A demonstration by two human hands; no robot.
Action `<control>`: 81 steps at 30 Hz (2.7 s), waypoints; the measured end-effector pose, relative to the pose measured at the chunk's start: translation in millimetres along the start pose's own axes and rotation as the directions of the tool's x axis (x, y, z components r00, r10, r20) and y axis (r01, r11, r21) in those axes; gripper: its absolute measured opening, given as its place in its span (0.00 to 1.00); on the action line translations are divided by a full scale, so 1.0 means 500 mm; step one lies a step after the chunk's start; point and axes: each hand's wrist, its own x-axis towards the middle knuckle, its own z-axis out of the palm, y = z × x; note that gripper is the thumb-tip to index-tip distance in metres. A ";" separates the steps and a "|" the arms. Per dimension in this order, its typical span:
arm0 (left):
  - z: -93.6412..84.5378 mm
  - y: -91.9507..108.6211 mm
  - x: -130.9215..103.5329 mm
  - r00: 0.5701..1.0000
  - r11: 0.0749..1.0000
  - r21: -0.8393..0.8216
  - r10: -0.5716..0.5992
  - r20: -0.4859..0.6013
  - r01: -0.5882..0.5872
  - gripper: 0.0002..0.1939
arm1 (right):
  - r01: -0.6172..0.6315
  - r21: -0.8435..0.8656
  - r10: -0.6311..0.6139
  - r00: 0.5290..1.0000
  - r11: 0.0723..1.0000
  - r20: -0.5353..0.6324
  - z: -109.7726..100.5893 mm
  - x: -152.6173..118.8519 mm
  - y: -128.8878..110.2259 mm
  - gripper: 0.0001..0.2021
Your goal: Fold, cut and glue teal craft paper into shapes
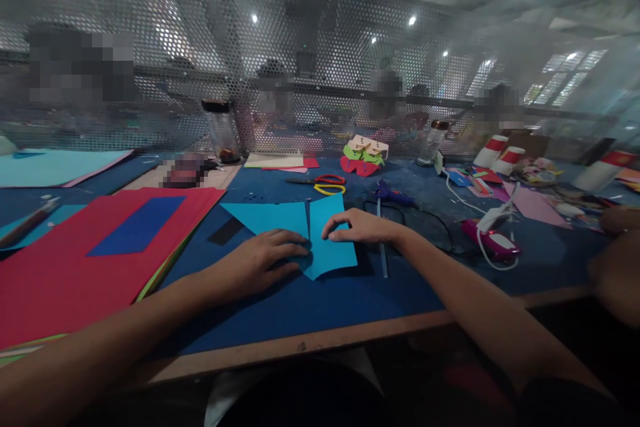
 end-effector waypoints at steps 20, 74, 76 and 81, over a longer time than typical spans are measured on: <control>0.003 -0.005 -0.001 1.000 1.000 0.000 -0.007 -0.001 0.007 0.16 | 0.014 -0.014 -0.014 1.000 1.000 0.016 0.001 0.001 0.000 0.12; -0.004 0.007 -0.001 0.999 0.999 0.020 0.026 0.024 -0.027 0.18 | 0.033 -0.024 -0.033 0.999 0.999 -0.004 0.002 0.000 0.001 0.12; -0.005 0.008 0.000 0.999 1.000 0.016 0.019 0.026 -0.020 0.17 | 0.032 -0.025 -0.032 0.999 0.999 0.008 0.002 0.000 0.002 0.12; -0.006 0.009 -0.001 0.999 1.000 0.020 0.017 0.035 -0.018 0.17 | 0.030 -0.026 -0.029 0.999 0.999 0.024 -0.003 -0.002 -0.001 0.12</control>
